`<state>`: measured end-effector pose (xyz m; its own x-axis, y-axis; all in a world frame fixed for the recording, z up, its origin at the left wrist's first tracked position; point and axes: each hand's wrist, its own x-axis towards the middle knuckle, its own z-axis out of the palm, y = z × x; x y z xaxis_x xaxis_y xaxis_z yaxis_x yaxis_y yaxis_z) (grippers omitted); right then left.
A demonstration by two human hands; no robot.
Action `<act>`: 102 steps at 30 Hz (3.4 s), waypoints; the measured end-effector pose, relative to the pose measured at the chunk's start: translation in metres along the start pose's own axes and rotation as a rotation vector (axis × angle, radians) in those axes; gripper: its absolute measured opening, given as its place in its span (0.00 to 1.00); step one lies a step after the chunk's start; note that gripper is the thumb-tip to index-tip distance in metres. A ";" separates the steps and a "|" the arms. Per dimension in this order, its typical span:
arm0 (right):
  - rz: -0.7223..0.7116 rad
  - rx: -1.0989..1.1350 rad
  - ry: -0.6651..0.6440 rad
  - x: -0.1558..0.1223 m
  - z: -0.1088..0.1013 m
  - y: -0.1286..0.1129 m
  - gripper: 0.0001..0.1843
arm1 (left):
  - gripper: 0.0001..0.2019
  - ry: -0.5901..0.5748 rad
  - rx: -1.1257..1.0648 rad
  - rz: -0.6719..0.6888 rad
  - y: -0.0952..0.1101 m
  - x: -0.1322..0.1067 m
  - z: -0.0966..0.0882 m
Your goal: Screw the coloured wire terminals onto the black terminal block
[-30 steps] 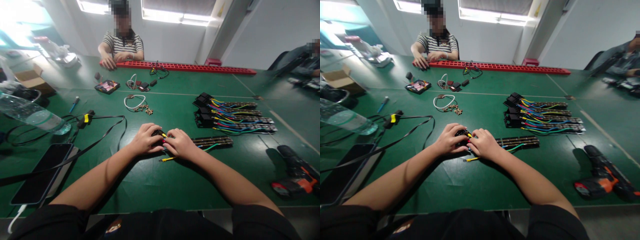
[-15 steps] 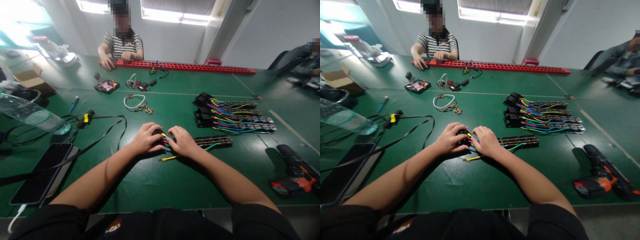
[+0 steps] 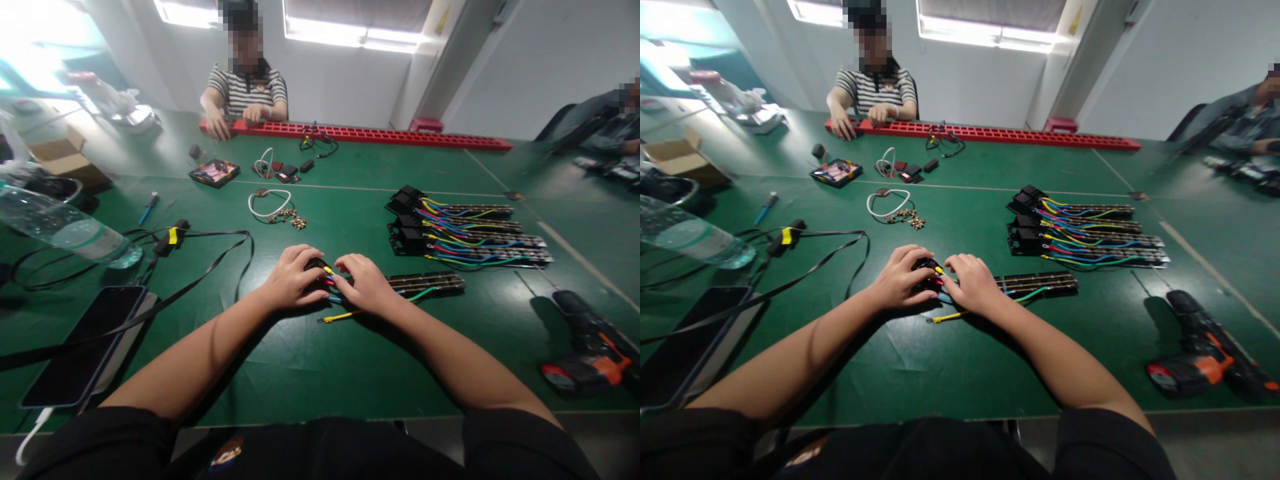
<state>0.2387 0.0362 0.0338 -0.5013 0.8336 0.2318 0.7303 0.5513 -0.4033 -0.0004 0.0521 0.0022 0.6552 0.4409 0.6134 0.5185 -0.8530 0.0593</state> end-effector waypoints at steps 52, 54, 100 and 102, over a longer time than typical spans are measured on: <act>0.155 0.199 -0.170 0.007 0.000 -0.004 0.18 | 0.15 0.003 -0.066 -0.034 -0.001 0.002 0.000; 0.166 0.218 -0.179 0.009 0.000 -0.004 0.18 | 0.15 -0.008 -0.067 -0.036 -0.001 0.002 0.001; 0.393 0.522 -0.181 0.029 0.012 -0.003 0.22 | 0.09 0.072 -0.092 0.032 -0.001 0.004 0.006; 0.392 0.544 -0.181 0.029 0.013 -0.002 0.22 | 0.09 0.078 -0.100 0.037 -0.001 0.004 0.006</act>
<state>0.2164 0.0587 0.0304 -0.3516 0.9234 -0.1539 0.5608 0.0762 -0.8245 0.0050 0.0562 0.0004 0.6263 0.3885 0.6759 0.4346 -0.8938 0.1110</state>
